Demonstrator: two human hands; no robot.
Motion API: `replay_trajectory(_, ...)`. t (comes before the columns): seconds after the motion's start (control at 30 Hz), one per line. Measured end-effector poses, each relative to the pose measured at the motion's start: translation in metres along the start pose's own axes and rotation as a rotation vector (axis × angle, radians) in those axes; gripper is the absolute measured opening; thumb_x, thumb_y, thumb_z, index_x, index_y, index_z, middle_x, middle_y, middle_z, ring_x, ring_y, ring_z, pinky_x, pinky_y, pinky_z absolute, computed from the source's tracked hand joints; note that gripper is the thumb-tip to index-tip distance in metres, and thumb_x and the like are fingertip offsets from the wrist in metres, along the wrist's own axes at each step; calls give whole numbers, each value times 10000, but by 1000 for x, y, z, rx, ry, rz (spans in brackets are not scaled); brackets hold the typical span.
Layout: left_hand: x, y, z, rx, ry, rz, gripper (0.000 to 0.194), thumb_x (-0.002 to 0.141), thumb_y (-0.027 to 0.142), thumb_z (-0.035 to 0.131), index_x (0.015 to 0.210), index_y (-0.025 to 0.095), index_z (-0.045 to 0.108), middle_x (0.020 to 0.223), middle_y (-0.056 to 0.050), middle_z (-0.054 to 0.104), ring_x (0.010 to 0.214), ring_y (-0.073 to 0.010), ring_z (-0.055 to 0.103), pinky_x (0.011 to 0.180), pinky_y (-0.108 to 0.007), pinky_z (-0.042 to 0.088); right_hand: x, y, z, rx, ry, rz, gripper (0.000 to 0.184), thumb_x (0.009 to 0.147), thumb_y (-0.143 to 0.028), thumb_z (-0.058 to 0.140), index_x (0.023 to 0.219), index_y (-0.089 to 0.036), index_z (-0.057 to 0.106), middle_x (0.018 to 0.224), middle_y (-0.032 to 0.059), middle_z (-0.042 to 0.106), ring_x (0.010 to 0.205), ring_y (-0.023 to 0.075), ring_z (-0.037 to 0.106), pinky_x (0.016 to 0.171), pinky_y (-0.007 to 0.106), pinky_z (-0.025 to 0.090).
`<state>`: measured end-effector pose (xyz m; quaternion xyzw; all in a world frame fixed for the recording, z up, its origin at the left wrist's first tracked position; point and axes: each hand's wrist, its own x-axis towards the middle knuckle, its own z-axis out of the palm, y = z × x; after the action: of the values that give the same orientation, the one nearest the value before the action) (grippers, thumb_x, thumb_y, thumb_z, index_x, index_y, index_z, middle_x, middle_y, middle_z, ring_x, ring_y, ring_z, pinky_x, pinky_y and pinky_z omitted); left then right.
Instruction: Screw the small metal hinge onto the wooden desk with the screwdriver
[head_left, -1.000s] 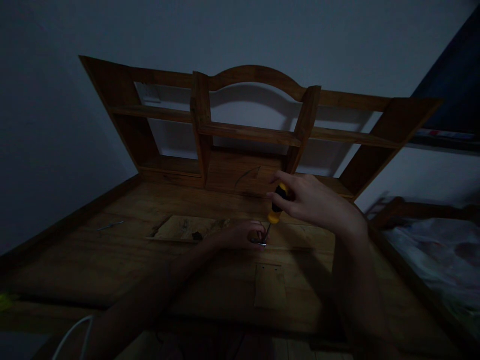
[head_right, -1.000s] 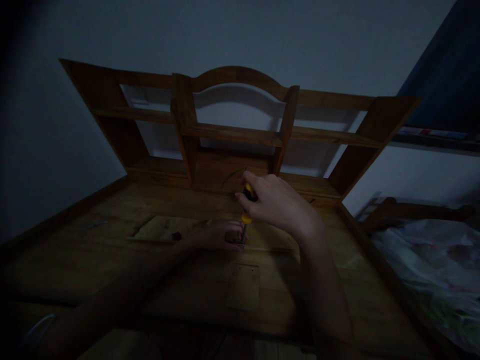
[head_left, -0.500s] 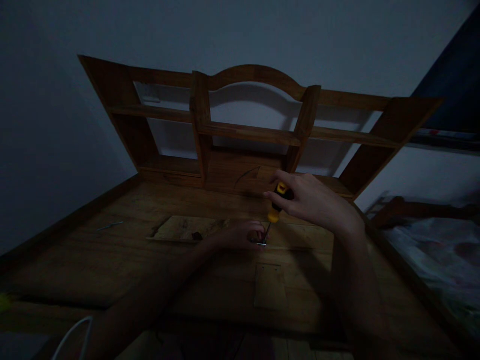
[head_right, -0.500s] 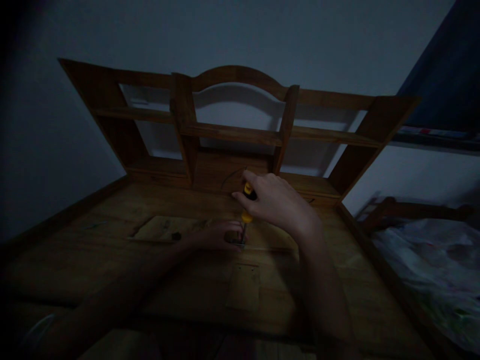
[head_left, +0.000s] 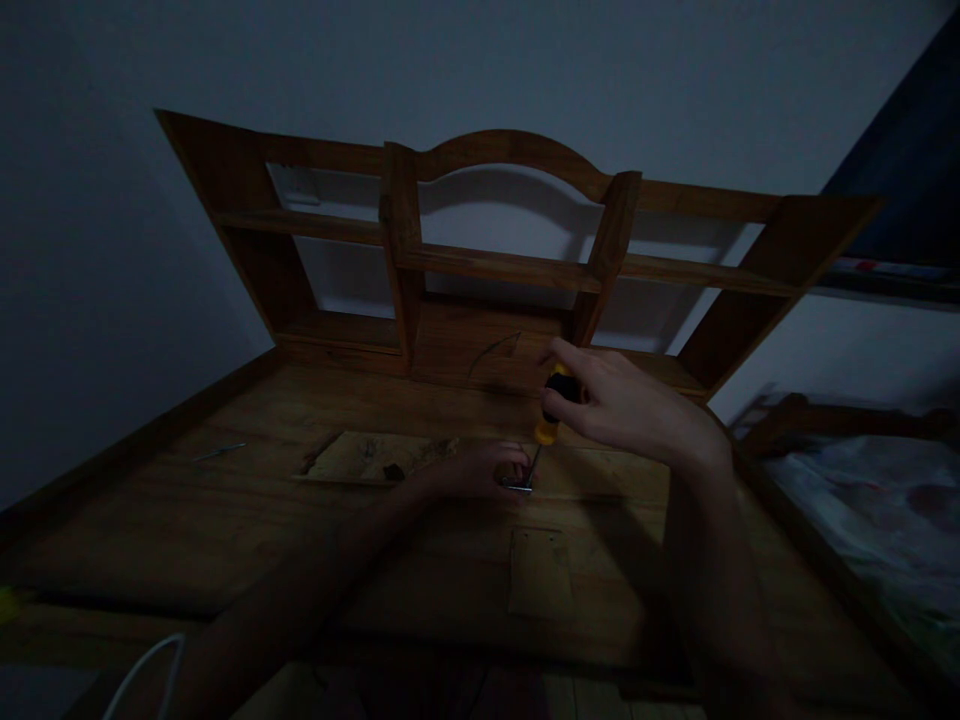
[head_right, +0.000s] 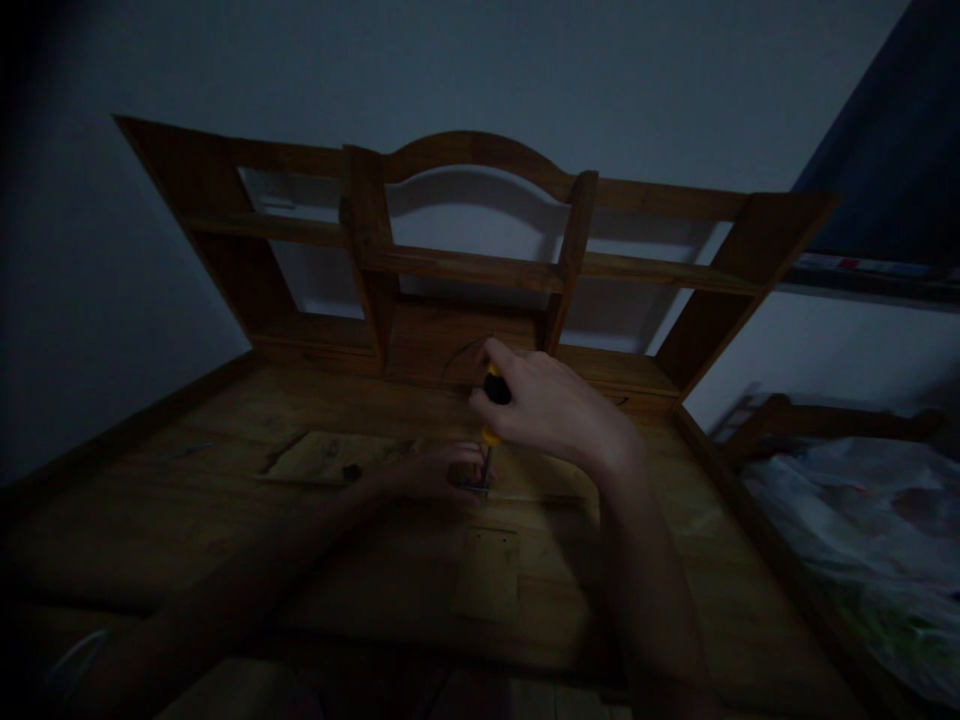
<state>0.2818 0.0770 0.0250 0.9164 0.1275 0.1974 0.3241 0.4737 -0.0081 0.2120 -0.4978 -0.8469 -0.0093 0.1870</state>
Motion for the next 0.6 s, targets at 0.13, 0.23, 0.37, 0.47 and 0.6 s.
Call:
replay_trajectory(0.13, 1, 6, -2, -15, 6, 22, 342, 799, 360, 728, 1076, 171, 658, 1072, -63, 612, 984, -180, 575, 867, -279, 447, -1, -2, -3, 11, 7, -58, 234, 885, -264, 502, 1106, -198, 537, 923, 8, 628, 811, 152, 582, 739, 270, 394)
replay_trajectory(0.23, -2, 12, -10, -105, -7, 16, 309, 855, 391, 669, 1066, 166, 653, 1077, -63, 624, 1003, -178, 583, 899, -280, 445, 0, -4, -4, -6, 8, -44, 228, 932, -336, 474, 1101, -201, 544, 855, 5, 621, 785, 155, 584, 720, 275, 391)
replay_trajectory(0.37, -11, 4, -29, -205, -30, -55, 319, 976, 392, 486, 1192, 195, 616, 1188, -64, 602, 1111, -177, 558, 985, -306, 416, 1, -2, -3, -12, -7, -16, 235, 939, -364, 466, 1077, -193, 550, 863, 14, 626, 761, 158, 585, 707, 281, 399)
replay_trajectory(0.47, -16, -10, -36, -155, -6, -57, 349, 934, 395, 564, 1224, 207, 611, 1228, -66, 586, 1160, -198, 532, 1035, -339, 380, 1, 1, 0, -2, 27, -76, 243, 894, -321, 518, 1096, -189, 550, 1008, 15, 621, 866, 159, 582, 783, 280, 407)
replay_trajectory(0.6, -15, -15, -33, -118, 3, -59, 384, 877, 407, 642, 1206, 209, 622, 1212, -65, 590, 1150, -199, 536, 1038, -338, 381, 2, 3, 3, 28, 53, -122, 300, 849, -235, 532, 1144, -184, 533, 1127, 10, 596, 986, 157, 570, 834, 266, 407)
